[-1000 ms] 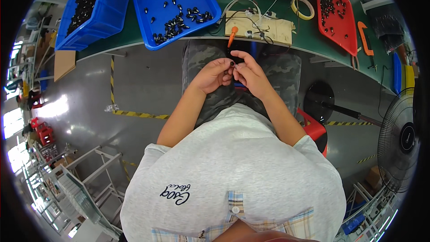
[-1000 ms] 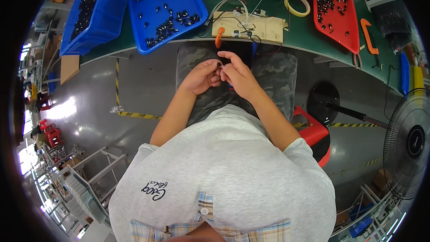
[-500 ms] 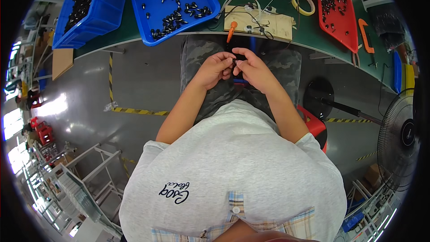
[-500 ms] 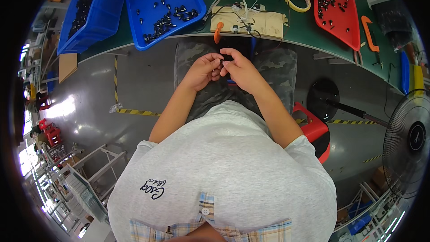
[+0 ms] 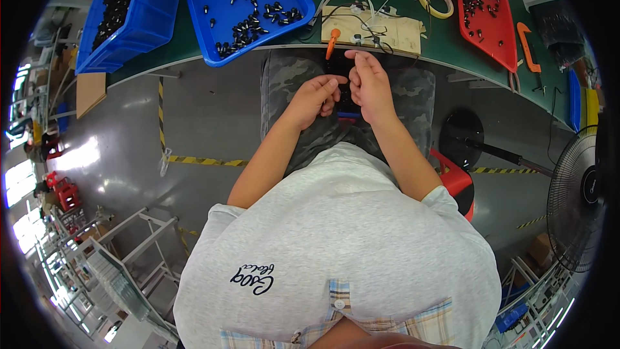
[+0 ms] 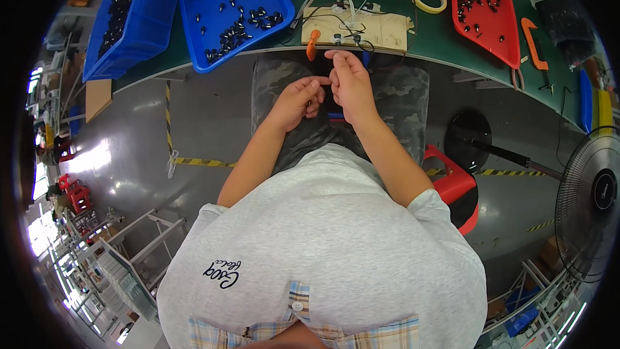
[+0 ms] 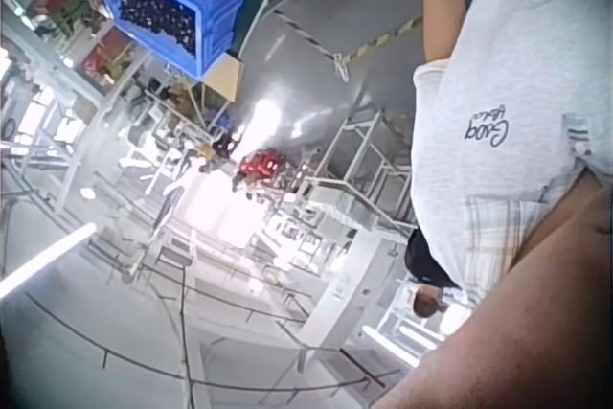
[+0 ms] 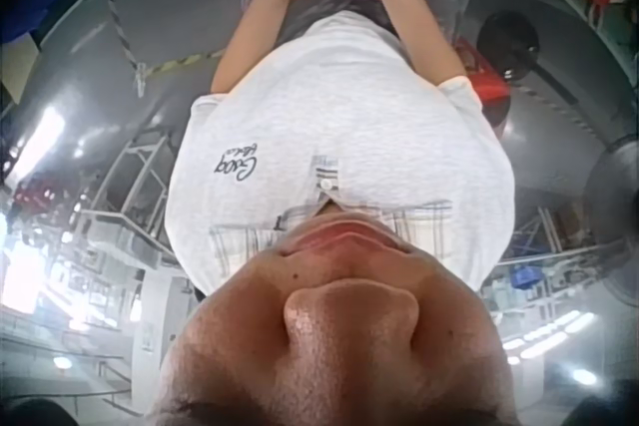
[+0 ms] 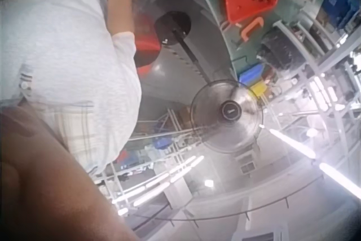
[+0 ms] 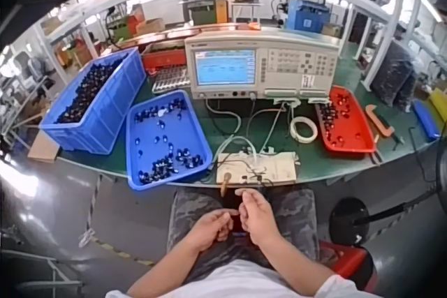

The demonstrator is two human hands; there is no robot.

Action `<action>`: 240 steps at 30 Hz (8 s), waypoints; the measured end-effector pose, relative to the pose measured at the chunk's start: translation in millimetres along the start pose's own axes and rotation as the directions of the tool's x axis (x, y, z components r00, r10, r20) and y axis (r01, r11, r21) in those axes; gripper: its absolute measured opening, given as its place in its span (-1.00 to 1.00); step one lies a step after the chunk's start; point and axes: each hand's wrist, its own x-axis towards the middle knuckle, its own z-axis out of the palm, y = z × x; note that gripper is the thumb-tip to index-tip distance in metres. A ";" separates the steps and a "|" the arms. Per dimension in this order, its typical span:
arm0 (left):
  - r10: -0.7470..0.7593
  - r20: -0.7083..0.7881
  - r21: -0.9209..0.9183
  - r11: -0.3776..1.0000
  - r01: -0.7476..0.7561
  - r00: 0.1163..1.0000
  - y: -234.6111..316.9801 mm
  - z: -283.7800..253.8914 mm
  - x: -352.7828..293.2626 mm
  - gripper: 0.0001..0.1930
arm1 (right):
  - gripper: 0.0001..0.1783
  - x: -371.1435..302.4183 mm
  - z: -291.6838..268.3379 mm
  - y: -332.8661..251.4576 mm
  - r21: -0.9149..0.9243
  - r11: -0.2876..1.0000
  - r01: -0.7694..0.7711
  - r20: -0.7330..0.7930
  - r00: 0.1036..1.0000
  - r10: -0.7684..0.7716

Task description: Assembling small electronic components and wiring at a factory workbench.

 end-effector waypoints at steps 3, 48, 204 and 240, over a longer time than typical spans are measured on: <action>-0.010 0.012 0.017 1.000 0.010 1.000 -0.3 -2.6 0.8 -0.65 | -0.73 7.2 4.8 -1.5 0.047 0.999 -0.002 -0.050 0.999 0.005; -0.035 0.106 -0.125 0.991 0.048 0.994 6.6 -5.9 -4.7 -0.62 | -0.75 14.2 0.1 -19.5 0.417 0.858 -0.301 0.123 0.954 0.275; 0.769 0.249 0.789 -0.514 0.338 0.589 128.7 -43.1 -29.8 -0.47 | -0.75 61.6 -69.4 79.4 -0.136 0.902 -0.411 -0.005 0.910 0.414; 0.815 0.324 0.752 -0.530 0.392 0.481 116.9 -47.5 -18.2 -0.47 | -0.71 59.7 -69.1 78.3 -0.158 0.896 -0.415 0.006 0.907 0.421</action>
